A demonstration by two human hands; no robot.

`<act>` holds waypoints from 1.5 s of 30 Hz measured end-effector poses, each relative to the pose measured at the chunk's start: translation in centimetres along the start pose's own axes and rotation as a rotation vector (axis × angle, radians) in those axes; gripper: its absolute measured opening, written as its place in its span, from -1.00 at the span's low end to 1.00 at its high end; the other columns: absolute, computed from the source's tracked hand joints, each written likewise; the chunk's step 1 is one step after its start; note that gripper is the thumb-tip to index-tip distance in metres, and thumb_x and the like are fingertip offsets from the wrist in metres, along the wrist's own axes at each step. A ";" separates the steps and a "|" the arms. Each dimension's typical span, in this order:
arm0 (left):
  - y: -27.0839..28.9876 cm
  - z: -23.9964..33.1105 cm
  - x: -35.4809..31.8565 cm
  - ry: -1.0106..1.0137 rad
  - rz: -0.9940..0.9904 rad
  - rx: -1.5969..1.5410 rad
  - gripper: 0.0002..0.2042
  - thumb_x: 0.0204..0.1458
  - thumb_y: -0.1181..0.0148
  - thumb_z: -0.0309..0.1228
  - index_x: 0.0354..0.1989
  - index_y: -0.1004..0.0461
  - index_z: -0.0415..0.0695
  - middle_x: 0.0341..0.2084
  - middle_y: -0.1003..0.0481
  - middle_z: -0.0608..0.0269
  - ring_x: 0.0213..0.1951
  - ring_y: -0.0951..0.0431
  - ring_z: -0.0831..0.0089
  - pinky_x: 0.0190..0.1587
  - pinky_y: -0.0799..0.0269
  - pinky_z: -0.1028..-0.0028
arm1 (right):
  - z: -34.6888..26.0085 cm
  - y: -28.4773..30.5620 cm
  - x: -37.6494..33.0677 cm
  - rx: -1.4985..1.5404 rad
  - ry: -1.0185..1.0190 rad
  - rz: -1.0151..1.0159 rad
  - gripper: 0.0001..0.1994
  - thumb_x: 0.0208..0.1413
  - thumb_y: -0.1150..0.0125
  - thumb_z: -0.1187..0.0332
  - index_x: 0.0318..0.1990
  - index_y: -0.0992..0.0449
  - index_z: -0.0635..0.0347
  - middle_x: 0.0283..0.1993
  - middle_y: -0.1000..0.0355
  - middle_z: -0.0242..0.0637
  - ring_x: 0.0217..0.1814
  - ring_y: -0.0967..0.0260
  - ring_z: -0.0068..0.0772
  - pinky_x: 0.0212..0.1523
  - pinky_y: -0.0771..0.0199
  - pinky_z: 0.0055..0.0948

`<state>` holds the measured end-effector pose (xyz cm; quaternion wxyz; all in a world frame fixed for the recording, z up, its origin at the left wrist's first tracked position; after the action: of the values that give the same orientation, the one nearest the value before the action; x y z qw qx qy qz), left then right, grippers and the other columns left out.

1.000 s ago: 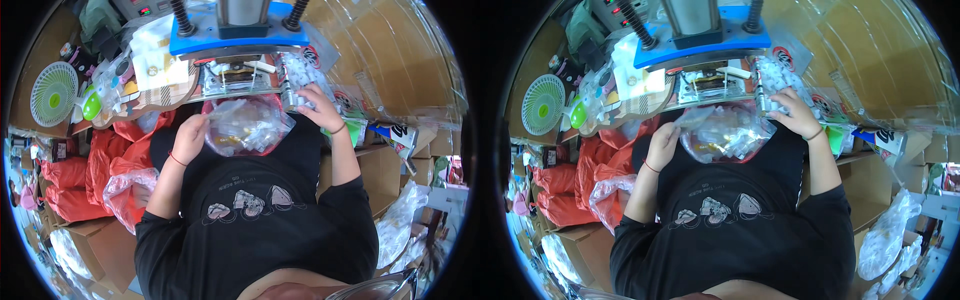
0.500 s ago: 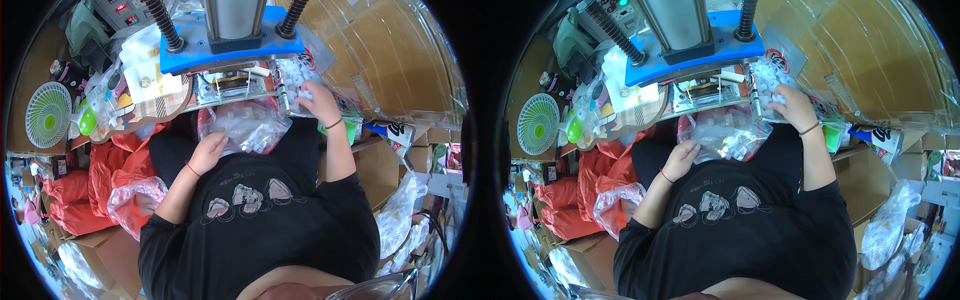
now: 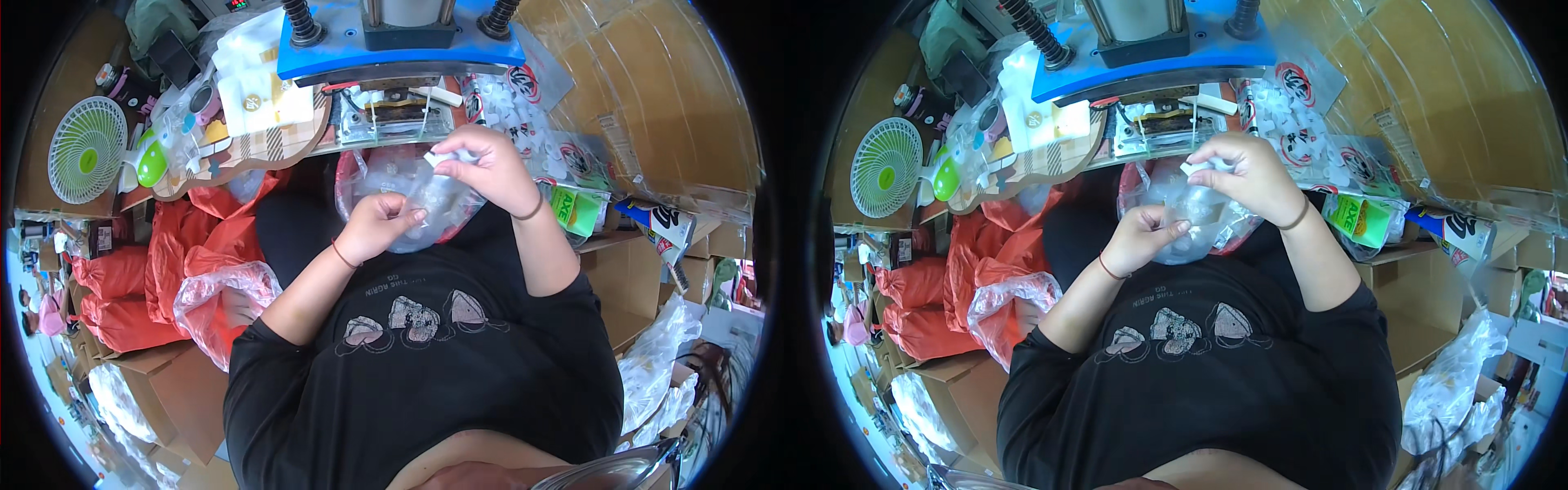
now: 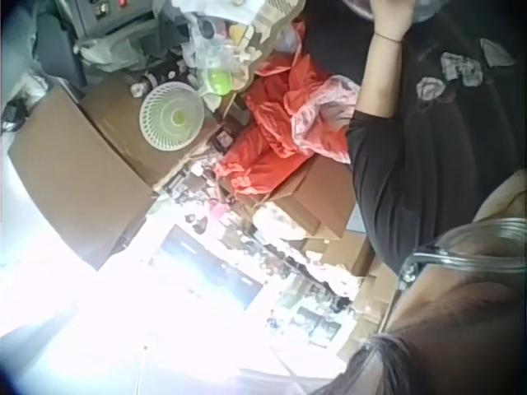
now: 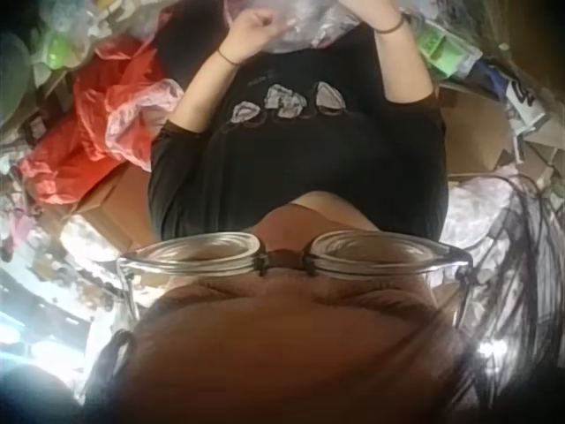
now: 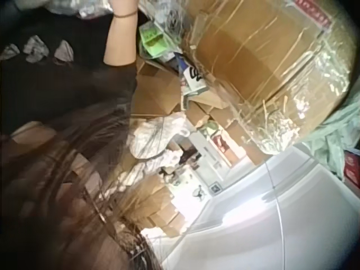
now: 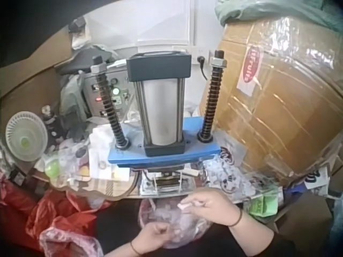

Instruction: The recorder is using a heat sealing machine to seal plastic liquid spout pouches and organizing them into containers.

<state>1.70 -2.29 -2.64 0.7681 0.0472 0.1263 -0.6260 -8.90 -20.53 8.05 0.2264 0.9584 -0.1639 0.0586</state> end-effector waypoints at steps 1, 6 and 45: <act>-0.2 0.4 -0.1 -0.001 0.002 0.005 -0.85 0.19 -0.26 -0.38 -0.22 -0.62 -0.21 -0.39 -0.59 0.41 -0.33 -0.48 0.70 -0.22 -0.42 0.59 | -0.1 0.3 0.0 0.002 0.004 0.002 -0.80 0.03 -0.39 0.44 -0.18 -0.59 0.27 -0.21 -0.55 -0.33 -0.15 -0.47 -0.47 -0.07 -0.42 -0.48; -1.7 1.7 -0.9 0.064 -0.107 -0.340 -0.81 0.20 -0.25 -0.38 -0.13 -0.59 -0.24 -0.32 -0.61 0.35 -0.27 -0.53 0.64 -0.17 -0.47 0.56 | 0.0 2.2 -0.1 -0.092 -0.018 -0.216 -0.80 0.05 -0.38 0.43 -0.16 -0.61 0.25 -0.24 -0.56 -0.33 -0.18 -0.48 -0.47 -0.11 -0.43 -0.49; 6.8 3.8 -2.5 -0.445 0.506 0.661 -0.83 -0.01 -0.29 -0.30 -0.41 -0.57 -0.15 -0.52 -0.55 0.08 -0.44 -0.57 0.07 -0.33 -0.47 0.19 | 1.3 0.5 -3.1 -0.389 0.000 0.036 -0.79 0.32 -0.02 0.42 -0.01 -0.47 0.35 -0.02 -0.42 -0.28 0.00 -0.36 -0.47 0.06 -0.34 -0.48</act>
<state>8.37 0.68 1.11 0.8487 0.1834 -0.2629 -0.4206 -11.92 -20.65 6.48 0.4062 0.8935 -0.1893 0.0298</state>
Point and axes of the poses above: each hand's wrist, its own x-axis towards the middle knuckle, its own y-axis out of the back of the hand, z = x × y, the point moved 3 cm from there along x, towards the middle knuckle
